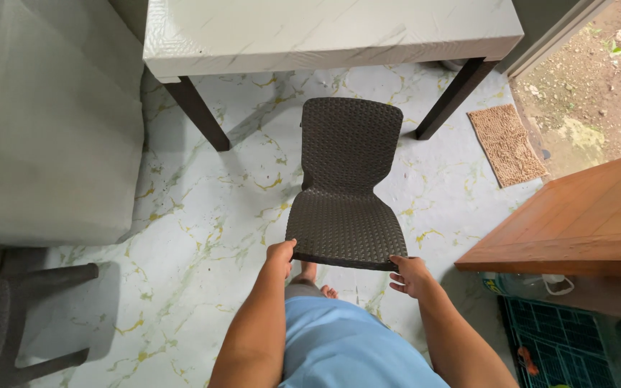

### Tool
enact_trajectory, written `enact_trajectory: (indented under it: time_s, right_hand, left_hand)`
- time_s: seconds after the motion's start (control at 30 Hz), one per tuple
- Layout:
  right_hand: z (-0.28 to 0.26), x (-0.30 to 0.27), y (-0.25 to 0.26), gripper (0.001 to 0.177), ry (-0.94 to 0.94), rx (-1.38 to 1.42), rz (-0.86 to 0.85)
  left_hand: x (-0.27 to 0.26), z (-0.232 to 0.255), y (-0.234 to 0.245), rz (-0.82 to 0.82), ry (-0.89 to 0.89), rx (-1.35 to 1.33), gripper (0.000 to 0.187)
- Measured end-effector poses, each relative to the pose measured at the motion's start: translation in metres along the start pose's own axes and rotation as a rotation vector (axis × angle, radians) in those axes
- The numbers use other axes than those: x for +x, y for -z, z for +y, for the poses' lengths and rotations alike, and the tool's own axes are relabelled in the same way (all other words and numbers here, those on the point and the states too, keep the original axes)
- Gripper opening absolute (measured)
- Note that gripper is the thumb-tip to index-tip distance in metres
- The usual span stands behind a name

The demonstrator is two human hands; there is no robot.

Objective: Moving a chair away from and then back to a dining table.

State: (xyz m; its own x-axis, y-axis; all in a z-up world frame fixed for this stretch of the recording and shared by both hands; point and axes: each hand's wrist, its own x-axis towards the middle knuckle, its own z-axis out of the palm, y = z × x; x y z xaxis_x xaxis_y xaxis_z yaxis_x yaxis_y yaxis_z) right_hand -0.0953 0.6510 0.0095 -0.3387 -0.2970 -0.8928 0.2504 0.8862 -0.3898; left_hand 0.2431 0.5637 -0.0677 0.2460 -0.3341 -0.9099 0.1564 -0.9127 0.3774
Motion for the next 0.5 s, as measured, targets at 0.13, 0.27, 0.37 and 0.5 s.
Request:
enact_trajectory:
  time_s: [0.13, 0.27, 0.37, 0.5]
  right_hand:
    - [0.012, -0.005, -0.003, 0.023, -0.010, -0.008, 0.008]
    - [0.023, -0.010, -0.007, 0.023, -0.024, -0.023, 0.001]
    - [0.027, -0.020, -0.012, 0.021, -0.021, -0.029, -0.006]
    - [0.034, -0.020, -0.019, 0.018, -0.024, -0.029, -0.003]
  left_hand:
    - [0.002, -0.013, 0.010, -0.011, -0.010, 0.018, 0.050]
    - [0.010, -0.026, 0.018, -0.012, -0.022, -0.019, 0.050]
    - [0.045, -0.045, 0.021, -0.109, -0.006, -0.204, 0.046]
    - [-0.118, 0.018, 0.055, 0.014, 0.101, 0.019, 0.039]
